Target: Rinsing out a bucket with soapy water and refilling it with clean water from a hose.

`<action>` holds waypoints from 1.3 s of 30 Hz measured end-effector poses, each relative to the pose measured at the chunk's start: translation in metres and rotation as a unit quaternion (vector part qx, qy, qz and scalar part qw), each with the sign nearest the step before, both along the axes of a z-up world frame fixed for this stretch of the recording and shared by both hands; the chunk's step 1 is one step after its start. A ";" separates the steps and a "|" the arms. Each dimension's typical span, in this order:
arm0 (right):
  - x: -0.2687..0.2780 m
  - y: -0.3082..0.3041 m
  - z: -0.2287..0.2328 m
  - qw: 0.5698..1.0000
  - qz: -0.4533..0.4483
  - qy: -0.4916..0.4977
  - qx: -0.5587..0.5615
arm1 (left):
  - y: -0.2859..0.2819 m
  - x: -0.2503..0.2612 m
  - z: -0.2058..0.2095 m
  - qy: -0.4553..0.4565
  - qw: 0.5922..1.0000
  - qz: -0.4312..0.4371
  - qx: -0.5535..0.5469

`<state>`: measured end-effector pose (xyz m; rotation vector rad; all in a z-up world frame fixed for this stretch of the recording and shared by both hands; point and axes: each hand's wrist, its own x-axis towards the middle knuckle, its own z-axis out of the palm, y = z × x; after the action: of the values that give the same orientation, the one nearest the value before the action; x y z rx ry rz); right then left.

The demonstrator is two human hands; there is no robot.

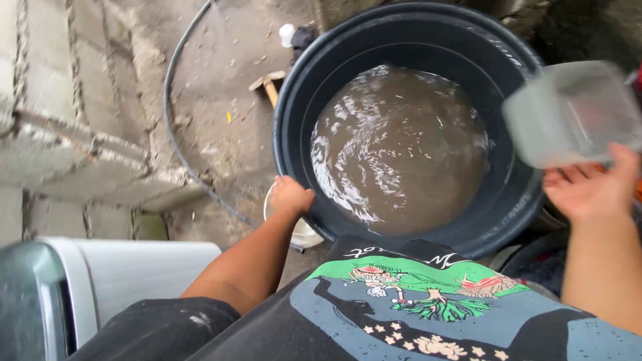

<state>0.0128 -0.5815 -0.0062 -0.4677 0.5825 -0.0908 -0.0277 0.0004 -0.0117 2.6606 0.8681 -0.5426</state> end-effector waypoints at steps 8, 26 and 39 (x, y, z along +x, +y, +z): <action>0.058 0.107 -0.116 0.376 0.247 0.247 -0.858 | -0.026 -0.022 0.012 -0.005 1.000 -0.012 -0.008; 0.031 0.319 -0.091 0.838 0.470 0.204 -0.186 | -0.004 -0.058 0.025 -0.024 0.963 -0.270 0.001; 0.059 0.405 0.057 0.824 0.475 0.061 -0.304 | 0.003 -0.053 0.009 -0.064 0.954 -0.287 0.047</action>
<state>0.0716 -0.1769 0.0504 -1.3546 0.3767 0.7402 -0.0803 0.0037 -0.0024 2.9878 0.0660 -0.4474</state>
